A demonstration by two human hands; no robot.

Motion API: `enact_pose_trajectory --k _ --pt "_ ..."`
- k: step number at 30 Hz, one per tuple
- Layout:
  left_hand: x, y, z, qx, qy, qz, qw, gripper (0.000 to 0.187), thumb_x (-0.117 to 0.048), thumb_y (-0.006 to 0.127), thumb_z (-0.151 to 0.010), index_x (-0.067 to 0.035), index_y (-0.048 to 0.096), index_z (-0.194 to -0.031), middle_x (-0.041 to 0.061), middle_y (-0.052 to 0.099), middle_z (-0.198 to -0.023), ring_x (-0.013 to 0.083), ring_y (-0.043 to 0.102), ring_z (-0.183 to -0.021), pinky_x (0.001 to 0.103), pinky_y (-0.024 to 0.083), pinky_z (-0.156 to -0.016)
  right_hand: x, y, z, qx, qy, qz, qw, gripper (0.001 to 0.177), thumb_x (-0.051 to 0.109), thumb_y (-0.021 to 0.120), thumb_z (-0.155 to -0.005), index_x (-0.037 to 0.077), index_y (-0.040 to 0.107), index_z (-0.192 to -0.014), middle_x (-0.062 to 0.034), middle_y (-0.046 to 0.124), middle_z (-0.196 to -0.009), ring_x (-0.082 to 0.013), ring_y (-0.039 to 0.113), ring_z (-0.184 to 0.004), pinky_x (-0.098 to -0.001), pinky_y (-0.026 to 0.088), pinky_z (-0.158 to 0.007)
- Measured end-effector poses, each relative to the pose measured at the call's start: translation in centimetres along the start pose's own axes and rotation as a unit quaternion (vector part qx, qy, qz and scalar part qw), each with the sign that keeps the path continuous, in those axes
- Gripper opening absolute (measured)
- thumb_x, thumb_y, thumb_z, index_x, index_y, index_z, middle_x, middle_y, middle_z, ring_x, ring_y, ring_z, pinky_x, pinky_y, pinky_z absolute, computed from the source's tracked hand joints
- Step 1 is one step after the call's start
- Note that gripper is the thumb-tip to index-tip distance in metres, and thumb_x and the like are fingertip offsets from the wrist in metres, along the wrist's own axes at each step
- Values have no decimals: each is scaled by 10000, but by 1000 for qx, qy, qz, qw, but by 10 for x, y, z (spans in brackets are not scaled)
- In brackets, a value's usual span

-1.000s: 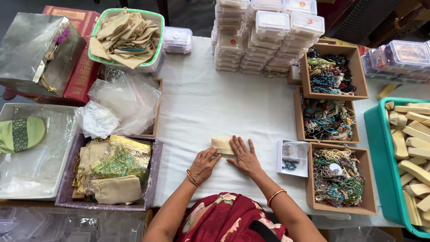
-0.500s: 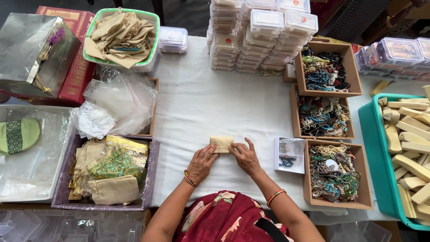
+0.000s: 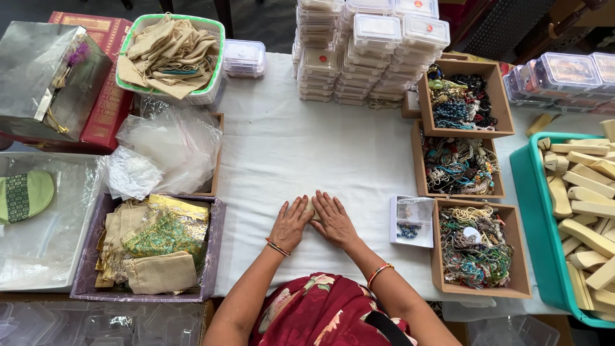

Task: The person straightens a beaded necklace on a white tablecloth, then folds it and places it into a small beige cloth pouch. They tie the pouch closed and place it into a clear plastic container, which is then closed with a lid.

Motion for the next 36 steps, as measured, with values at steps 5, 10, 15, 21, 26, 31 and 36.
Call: enact_pose_trajectory --k 5,10,15,21,26,31,36 --pt "3 3 2 59 -24 21 998 576 -134 522 -950 -268 448 -1505 104 231 -1683 253 250 -1543 508 159 -1243 4 8 4 1 46 44 998 849 607 414 -1007 110 137 -1637 -82 84 -1719 -218 65 -1578 -451 36 -1264" --pt "1 -10 5 89 -47 -13 995 690 -141 512 -939 -385 325 -1557 105 202 -1684 249 242 -1529 607 77 -1221 1 17 20 -2 73 45 996 925 668 405 -975 104 81 -1632 -89 41 -1715 -220 39 -1571 -504 -29 -1245" --pt "4 -24 15 189 -105 -40 975 692 -143 497 -932 -446 344 -1535 46 171 -1683 270 207 -1536 684 36 -1190 -6 12 41 43 112 64 991 884 703 382 -961 192 116 -1632 -53 78 -1704 -219 62 -1560 -580 -100 -1211" --pt "-4 -40 -17 91 -65 -91 990 379 -113 534 -935 -203 601 -1297 132 364 -1626 286 319 -1518 606 187 -1209 3 -40 20 -73 45 39 996 514 383 641 -940 126 569 -1379 -118 366 -1599 -265 322 -1491 -537 131 -1216" --pt "-21 -42 -33 59 -40 -5 997 351 -86 582 -903 -56 598 -1252 146 552 -1421 293 527 -1321 527 294 -1201 2 -36 10 -143 -60 -18 988 455 147 739 -848 52 651 -1284 -118 611 -1381 -285 594 -1270 -397 470 -1052" --pt "-20 -46 -33 -6 -21 12 1000 480 -85 625 -795 -52 588 -1273 142 637 -1236 275 642 -1113 566 327 -1095 4 -63 2 -148 -57 -60 985 326 78 743 -821 82 709 -1145 -73 744 -1143 -255 722 -1041 -343 587 -880" --pt "-4 -57 -36 166 -184 198 948 251 -243 581 -1005 -128 700 -1194 93 753 -1034 258 702 -952 441 527 -913 -22 -67 -5 -105 128 -364 917 205 150 753 -882 113 775 -1083 -73 791 -959 -201 750 -847 -313 607 -759"
Point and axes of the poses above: each hand's wrist, its own z-axis away from the middle knuckle, its own y-axis out of the palm, x = y × z, the point moved 6 cm from there along -z, towards the middle knuckle
